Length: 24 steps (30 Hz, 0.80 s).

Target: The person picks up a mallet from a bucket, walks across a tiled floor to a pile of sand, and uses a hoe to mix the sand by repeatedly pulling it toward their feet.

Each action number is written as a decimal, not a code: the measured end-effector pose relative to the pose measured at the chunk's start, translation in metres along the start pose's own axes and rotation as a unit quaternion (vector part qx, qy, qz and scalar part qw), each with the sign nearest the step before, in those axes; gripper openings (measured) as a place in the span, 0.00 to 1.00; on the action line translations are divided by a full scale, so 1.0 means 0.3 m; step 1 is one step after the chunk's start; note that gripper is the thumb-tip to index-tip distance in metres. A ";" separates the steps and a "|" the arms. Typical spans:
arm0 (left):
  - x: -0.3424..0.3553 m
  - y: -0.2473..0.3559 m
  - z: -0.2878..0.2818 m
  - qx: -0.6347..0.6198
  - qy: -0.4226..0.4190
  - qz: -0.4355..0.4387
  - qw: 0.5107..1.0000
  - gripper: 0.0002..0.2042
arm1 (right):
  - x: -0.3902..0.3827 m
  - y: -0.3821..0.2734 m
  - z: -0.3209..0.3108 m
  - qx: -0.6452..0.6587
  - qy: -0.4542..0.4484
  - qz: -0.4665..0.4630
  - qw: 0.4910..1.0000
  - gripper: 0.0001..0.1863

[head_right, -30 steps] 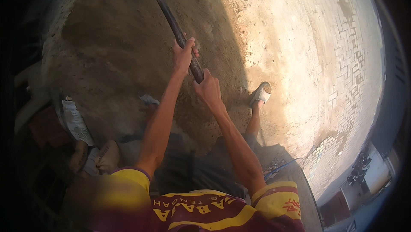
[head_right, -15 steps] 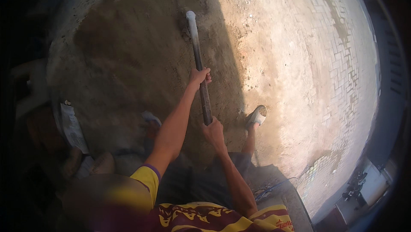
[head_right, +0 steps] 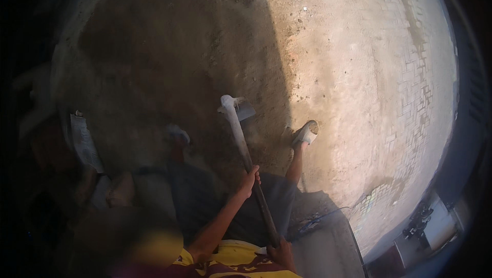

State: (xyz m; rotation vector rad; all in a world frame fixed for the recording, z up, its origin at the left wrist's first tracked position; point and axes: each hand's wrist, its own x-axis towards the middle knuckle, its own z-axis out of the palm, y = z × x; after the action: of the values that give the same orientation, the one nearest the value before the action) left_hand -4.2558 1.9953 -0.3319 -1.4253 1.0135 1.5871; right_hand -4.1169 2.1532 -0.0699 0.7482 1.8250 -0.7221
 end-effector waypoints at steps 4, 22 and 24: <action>-0.035 0.693 0.142 0.011 -0.035 0.278 0.960 0.19 | 0.462 -0.360 -0.006 0.109 0.051 -0.112 0.986 0.20; 0.438 0.872 -0.210 0.020 0.039 0.191 0.981 0.11 | 0.630 -0.608 0.224 0.041 0.014 -0.175 0.984 0.23; 0.408 0.569 -0.252 0.027 0.035 0.042 0.998 0.14 | 0.402 -0.421 0.136 0.037 -0.030 -0.081 0.996 0.24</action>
State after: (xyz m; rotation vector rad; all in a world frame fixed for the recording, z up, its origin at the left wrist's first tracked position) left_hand -4.3930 1.8619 -0.4467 -1.4261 1.1621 1.5669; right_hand -4.2280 2.0630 -0.1781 0.6244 1.8270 -0.9117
